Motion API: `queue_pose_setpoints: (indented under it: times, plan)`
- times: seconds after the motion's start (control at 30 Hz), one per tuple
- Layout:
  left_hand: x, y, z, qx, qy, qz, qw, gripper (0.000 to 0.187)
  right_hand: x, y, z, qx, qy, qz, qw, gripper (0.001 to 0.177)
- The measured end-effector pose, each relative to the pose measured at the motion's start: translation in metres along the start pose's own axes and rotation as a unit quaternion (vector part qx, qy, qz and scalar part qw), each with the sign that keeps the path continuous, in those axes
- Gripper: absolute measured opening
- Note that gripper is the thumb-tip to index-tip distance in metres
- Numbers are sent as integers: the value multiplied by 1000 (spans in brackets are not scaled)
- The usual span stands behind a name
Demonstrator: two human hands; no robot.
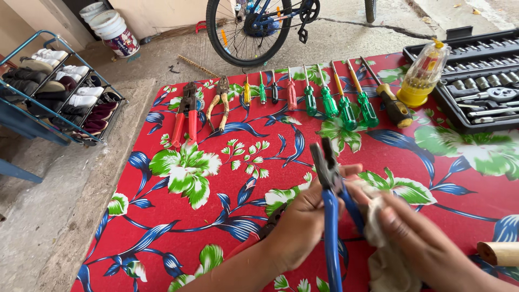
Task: The person wipes several hand tools, including screwdrivers and pliers, with a cloth on a floral tablecloth. They handle each tool individually, wiping the metal and handle parts before placing them back on the table.
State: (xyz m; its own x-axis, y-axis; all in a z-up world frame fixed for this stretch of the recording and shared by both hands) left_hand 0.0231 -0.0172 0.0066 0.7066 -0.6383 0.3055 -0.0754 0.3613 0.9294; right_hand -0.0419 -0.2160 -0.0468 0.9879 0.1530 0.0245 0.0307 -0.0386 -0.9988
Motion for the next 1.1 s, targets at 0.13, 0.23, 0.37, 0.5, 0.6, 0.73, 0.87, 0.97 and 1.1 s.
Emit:
queue_pose_setpoints:
  times: [0.13, 0.23, 0.37, 0.5, 0.6, 0.73, 0.87, 0.97, 1.1]
  plan:
    - [-4, -8, 7, -91, -39, -62, 993, 28, -13, 26, 12, 207, 9, 239, 949, 58]
    - [-3, -10, 8, -123, -35, -79, 989, 31, -14, 26, 9, 184, 53, 199, 961, 45]
    - [2, -4, -4, -75, 63, -145, 985, 37, -8, 18, -2, 145, 116, 152, 971, 37]
    - [1, 3, 2, -11, 69, -172, 983, 23, 1, 12, -6, 115, 159, 149, 969, 36]
    - [-3, 8, 8, 113, 71, -134, 982, 22, 2, 9, -1, 137, 116, 143, 973, 36]
    - [0, 18, 6, 277, 53, -15, 959, 22, -5, 7, 1, 121, 127, 210, 962, 37]
    - [-4, 22, 10, 310, 19, -10, 950, 20, -8, 4, -1, 133, 114, 157, 972, 36]
    - [-8, 24, 20, 286, -16, -4, 958, 22, -6, 8, -6, 35, 131, 101, 986, 28]
    - [-17, 21, 33, 276, -58, -45, 958, 27, -10, 13, -15, -75, 130, 2, 989, 20]
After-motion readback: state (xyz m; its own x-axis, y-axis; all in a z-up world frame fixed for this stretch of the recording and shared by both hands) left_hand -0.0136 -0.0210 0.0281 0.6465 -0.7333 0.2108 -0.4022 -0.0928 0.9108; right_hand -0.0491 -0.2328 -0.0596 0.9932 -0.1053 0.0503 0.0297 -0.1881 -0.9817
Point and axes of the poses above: each hand's wrist, its own x-axis towards the middle knuckle, its own z-axis out of the palm, y = z × x, the point moved 3 cm from there along x, towards the middle knuckle, and after that the axes turned 3 degrees about z, right-handed, at the moved point
